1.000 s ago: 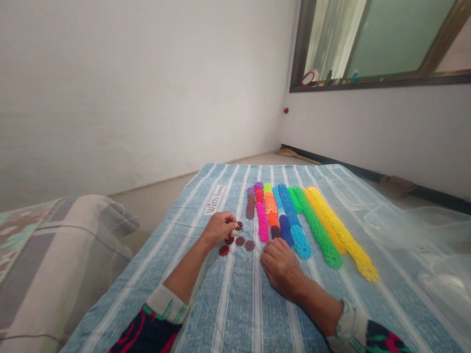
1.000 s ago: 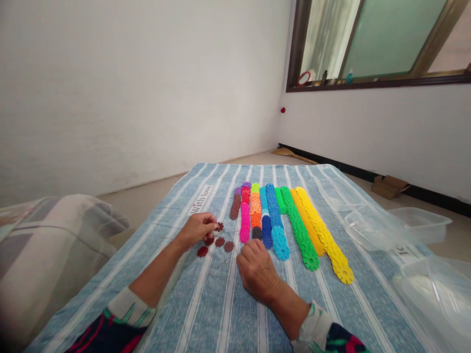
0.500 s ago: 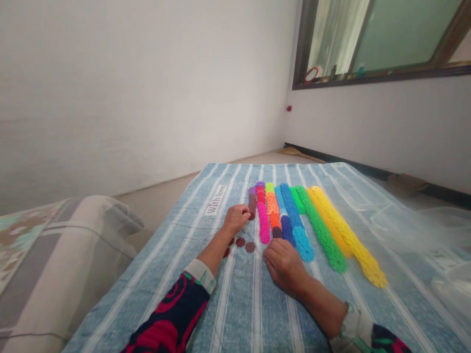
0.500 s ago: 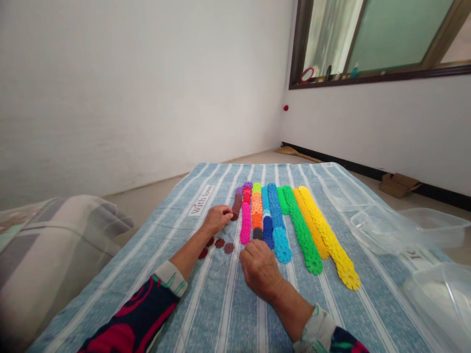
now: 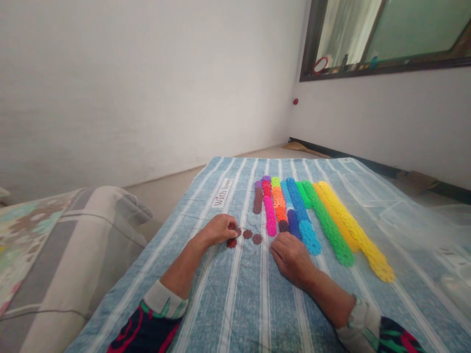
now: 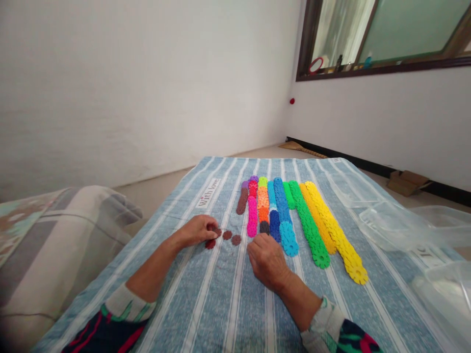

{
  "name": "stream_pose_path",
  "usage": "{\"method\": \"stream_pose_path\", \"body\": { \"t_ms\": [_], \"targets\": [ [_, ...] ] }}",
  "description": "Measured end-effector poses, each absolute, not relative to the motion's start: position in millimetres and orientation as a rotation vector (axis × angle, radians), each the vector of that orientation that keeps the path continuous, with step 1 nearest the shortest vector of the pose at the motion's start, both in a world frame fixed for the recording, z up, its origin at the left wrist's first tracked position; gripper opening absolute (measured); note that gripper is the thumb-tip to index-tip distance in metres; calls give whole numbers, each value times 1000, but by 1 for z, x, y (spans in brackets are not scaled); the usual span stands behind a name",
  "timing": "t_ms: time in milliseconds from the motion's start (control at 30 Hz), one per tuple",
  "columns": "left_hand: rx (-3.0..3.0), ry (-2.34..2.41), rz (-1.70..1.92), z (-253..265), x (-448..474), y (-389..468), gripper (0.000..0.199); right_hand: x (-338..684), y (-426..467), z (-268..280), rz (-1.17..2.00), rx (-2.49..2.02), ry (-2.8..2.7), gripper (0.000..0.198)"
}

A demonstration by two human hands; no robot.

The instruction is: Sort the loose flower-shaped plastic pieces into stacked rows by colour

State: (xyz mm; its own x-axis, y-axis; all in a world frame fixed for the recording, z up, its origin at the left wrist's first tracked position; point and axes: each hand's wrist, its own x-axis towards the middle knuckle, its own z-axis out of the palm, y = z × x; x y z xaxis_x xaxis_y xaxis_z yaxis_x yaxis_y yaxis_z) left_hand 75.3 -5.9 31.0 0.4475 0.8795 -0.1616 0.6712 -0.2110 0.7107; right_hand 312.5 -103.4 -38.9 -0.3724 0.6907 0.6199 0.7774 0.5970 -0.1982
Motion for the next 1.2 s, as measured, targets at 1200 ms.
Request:
{"method": "stream_pose_path", "body": {
  "t_ms": [1200],
  "targets": [
    [2343, 1529, 757, 1, 140, 40, 16, 312, -103, -37, -143, -1255, -2223, 19]
  ]
}}
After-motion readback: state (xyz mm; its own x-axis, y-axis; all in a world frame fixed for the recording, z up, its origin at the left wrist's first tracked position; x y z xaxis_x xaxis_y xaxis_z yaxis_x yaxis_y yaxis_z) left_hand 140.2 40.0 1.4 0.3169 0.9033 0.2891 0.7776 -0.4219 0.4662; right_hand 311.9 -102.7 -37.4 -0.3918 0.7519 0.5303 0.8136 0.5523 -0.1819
